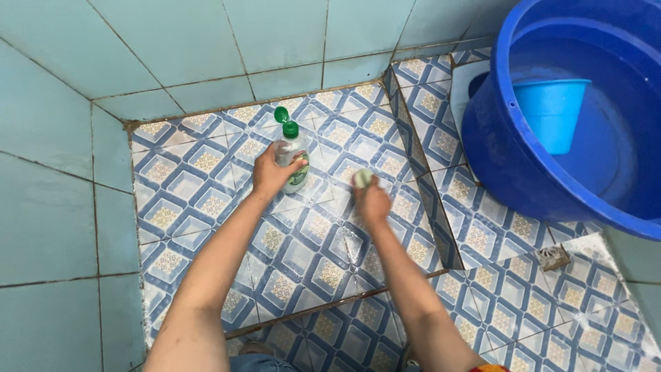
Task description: The person scrubs a tiled floor surface using a sponge and a liquid cleaning agent from a bottle. They repeatedly apply the liquid and scrub the same area with a sponge, focusing on the grout lines and tile surface.
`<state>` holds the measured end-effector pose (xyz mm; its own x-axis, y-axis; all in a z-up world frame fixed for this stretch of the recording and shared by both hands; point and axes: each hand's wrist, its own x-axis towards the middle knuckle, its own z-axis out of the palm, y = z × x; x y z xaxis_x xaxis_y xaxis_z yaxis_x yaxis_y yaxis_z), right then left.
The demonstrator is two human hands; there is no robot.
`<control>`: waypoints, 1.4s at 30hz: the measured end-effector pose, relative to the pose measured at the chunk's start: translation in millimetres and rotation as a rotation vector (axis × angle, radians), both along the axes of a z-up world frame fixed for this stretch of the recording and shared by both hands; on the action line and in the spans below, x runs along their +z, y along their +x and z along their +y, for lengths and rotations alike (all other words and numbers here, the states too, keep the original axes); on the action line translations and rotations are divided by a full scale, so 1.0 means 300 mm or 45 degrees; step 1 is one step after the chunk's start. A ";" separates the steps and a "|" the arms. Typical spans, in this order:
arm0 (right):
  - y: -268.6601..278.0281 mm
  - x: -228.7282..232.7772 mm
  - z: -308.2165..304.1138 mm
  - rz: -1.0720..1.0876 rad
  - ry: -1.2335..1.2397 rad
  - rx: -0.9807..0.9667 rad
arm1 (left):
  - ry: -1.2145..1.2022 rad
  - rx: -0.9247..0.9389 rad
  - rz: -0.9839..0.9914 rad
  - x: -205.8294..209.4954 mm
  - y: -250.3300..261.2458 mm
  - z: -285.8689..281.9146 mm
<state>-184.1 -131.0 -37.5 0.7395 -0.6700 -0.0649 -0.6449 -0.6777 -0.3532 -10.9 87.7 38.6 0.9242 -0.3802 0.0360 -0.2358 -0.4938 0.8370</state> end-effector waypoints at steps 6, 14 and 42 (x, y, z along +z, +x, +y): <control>-0.009 -0.056 0.336 0.036 0.086 0.636 | -0.014 0.133 0.014 0.000 0.036 -0.012; 0.026 0.039 0.034 0.114 0.144 0.154 | -0.048 0.130 -0.014 -0.008 0.042 0.060; -0.085 -0.104 0.215 -0.056 -0.017 0.693 | -0.069 0.022 0.036 -0.006 0.027 -0.078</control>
